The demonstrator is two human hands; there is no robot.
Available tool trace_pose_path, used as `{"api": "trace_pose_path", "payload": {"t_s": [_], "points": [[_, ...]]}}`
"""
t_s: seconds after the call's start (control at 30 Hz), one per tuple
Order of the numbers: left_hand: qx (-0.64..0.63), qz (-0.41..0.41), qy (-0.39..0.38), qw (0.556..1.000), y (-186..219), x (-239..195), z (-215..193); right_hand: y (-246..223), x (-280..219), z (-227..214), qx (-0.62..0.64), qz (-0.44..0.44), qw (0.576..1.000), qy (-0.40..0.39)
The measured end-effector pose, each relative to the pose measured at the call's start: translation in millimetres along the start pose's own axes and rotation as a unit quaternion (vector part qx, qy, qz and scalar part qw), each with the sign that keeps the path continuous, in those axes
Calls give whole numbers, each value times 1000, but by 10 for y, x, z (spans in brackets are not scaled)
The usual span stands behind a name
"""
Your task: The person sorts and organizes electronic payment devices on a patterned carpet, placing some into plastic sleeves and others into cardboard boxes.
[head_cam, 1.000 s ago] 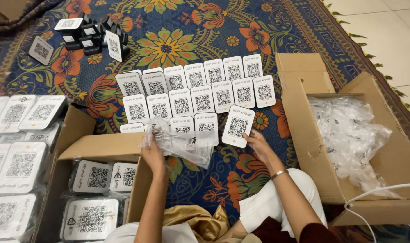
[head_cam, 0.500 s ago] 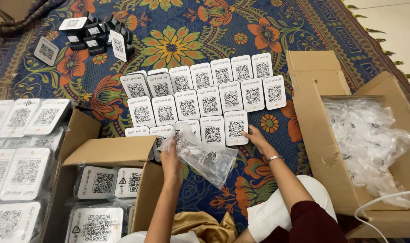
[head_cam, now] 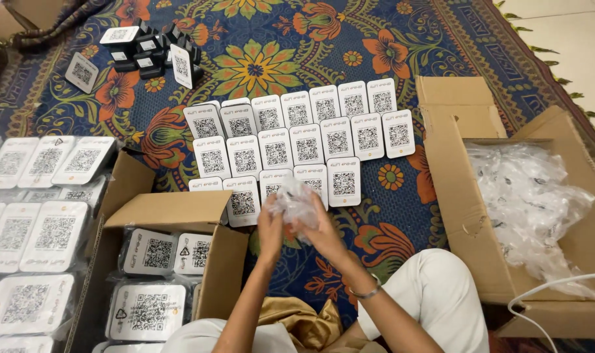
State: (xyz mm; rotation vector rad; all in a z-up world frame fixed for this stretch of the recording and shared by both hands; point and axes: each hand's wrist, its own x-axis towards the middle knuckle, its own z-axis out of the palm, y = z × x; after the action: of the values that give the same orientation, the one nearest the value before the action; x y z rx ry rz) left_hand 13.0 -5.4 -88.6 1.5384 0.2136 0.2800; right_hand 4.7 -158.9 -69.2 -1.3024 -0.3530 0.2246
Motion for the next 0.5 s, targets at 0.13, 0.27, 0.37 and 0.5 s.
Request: {"api": "trace_pose_path", "payload": {"t_s": [0.13, 0.27, 0.37, 0.5], "points": [[-11, 88, -159, 983, -587, -78, 139, -23, 67, -79, -260, -62, 951, 154], [-237, -152, -180, 943, -62, -229, 396, -693, -35, 24, -524, -118, 822, 190], [-302, -209, -134, 920, 54, -259, 628, -971, -190, -36, -474, -178, 848, 157], [-317, -211, -115, 917, 72, -234, 1089, -1256, -457, -356, -403, -237, 883, 49]]}}
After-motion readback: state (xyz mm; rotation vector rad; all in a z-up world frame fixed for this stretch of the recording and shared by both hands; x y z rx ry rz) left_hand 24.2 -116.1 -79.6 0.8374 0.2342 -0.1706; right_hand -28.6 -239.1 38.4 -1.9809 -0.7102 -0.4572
